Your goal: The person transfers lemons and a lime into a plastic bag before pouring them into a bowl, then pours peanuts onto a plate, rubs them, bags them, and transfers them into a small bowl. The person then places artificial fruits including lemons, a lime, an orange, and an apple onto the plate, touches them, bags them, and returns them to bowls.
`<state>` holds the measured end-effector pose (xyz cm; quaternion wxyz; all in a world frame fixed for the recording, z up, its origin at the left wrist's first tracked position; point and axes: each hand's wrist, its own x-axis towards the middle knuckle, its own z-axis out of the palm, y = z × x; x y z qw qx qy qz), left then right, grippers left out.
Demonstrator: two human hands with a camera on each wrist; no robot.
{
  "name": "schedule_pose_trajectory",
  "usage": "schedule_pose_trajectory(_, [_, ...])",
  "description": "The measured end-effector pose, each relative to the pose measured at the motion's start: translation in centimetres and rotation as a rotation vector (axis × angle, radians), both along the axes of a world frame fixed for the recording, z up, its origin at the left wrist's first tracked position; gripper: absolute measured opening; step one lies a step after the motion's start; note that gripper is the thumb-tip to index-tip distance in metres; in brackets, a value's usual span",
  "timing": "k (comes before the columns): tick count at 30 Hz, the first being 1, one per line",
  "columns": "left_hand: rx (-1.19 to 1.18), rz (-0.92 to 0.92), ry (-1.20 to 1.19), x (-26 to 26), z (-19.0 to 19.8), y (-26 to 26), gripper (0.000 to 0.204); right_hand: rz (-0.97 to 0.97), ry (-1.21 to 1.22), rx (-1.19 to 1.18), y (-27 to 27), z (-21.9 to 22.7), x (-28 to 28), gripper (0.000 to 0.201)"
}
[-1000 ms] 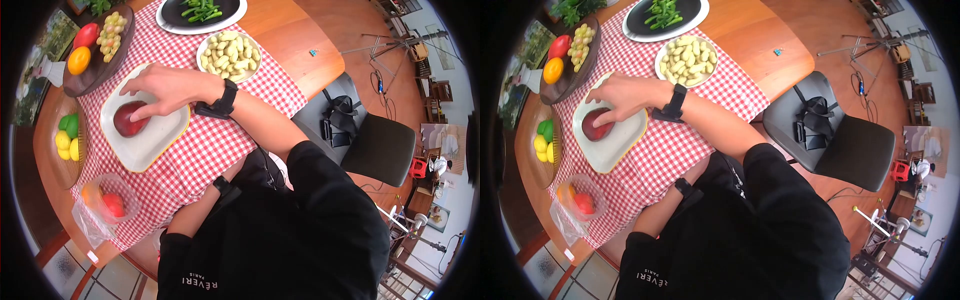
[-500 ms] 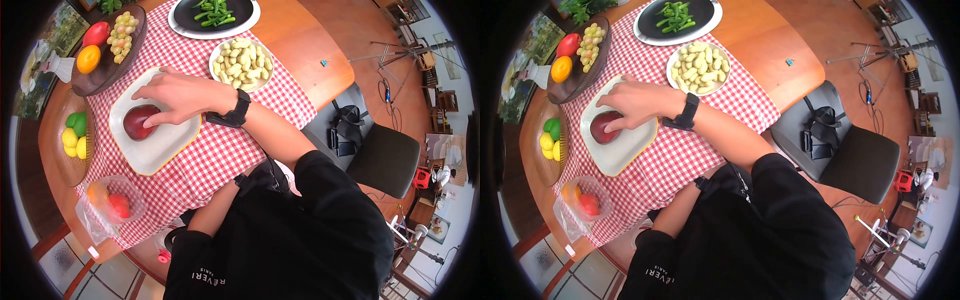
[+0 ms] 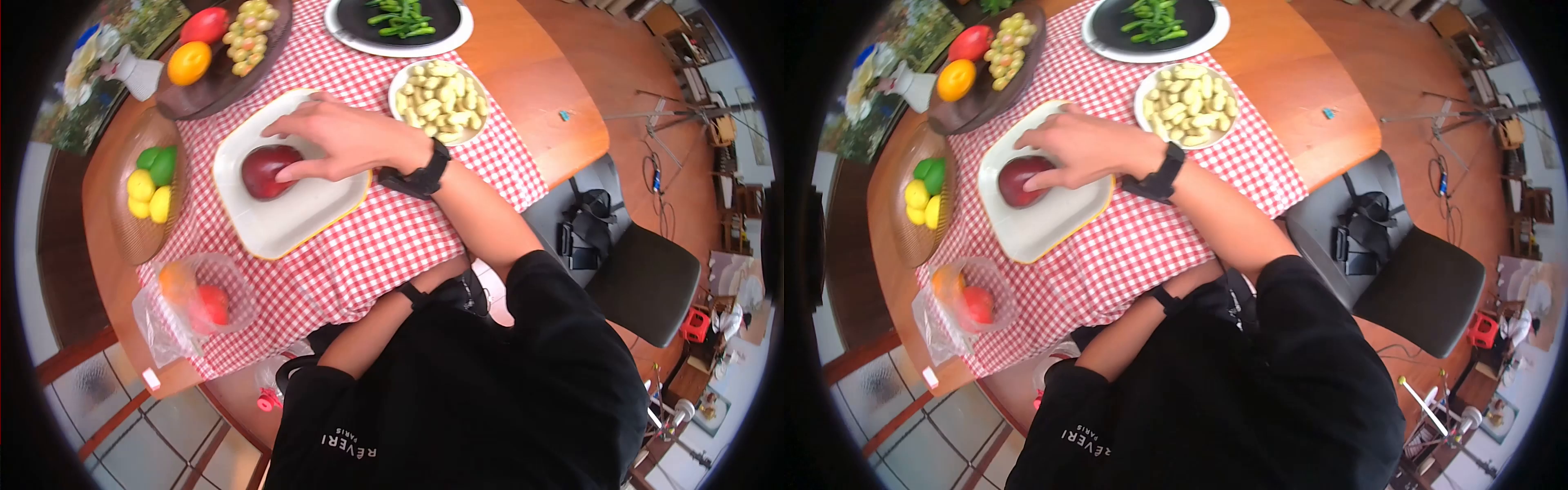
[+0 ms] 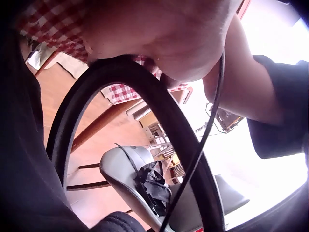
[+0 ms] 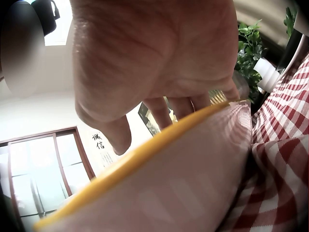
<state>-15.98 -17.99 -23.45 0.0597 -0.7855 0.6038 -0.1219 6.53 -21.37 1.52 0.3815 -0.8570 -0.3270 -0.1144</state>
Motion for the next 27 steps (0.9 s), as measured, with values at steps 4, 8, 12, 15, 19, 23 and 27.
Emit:
schedule_pose_trajectory(4, [-0.07, 0.183, 1.41, 1.2, 1.6, 0.1, 0.039, 0.003, 0.06, -0.094, -0.2, 0.4, 0.1, 0.062])
schedule_pose_trajectory(8, [-0.363, 0.222, 1.43, 2.0, 8.5, 3.1, 0.037, 0.006, 0.091, -0.094, -0.1, 0.3, -0.1, 0.063])
schedule_pose_trajectory(12, [-0.176, 0.273, 1.487, 1.2, 16.0, 6.9, 0.056, -0.014, 0.059, -0.173, 0.0, 0.2, -0.4, 0.07])
schedule_pose_trajectory(15, [-0.164, 0.041, 1.438, 1.9, 18.7, 10.7, 0.055, -0.015, 0.064, -0.217, 0.3, -0.2, -0.6, 0.078])
schedule_pose_trajectory(19, [-0.136, -0.143, 1.383, 4.7, 24.5, 15.1, 0.042, -0.045, 0.078, -0.254, 0.8, -0.1, -0.8, 0.077])
schedule_pose_trajectory(23, [-0.616, -0.019, 1.18, 10.1, 30.6, 19.0, 0.025, -0.028, 0.074, -0.269, 0.8, -0.1, -0.5, 0.073])
schedule_pose_trajectory(27, [-0.844, 0.341, 0.559, 17.3, 29.5, 19.9, 0.022, -0.004, 0.127, -0.261, 0.4, 0.1, -0.6, 0.069])
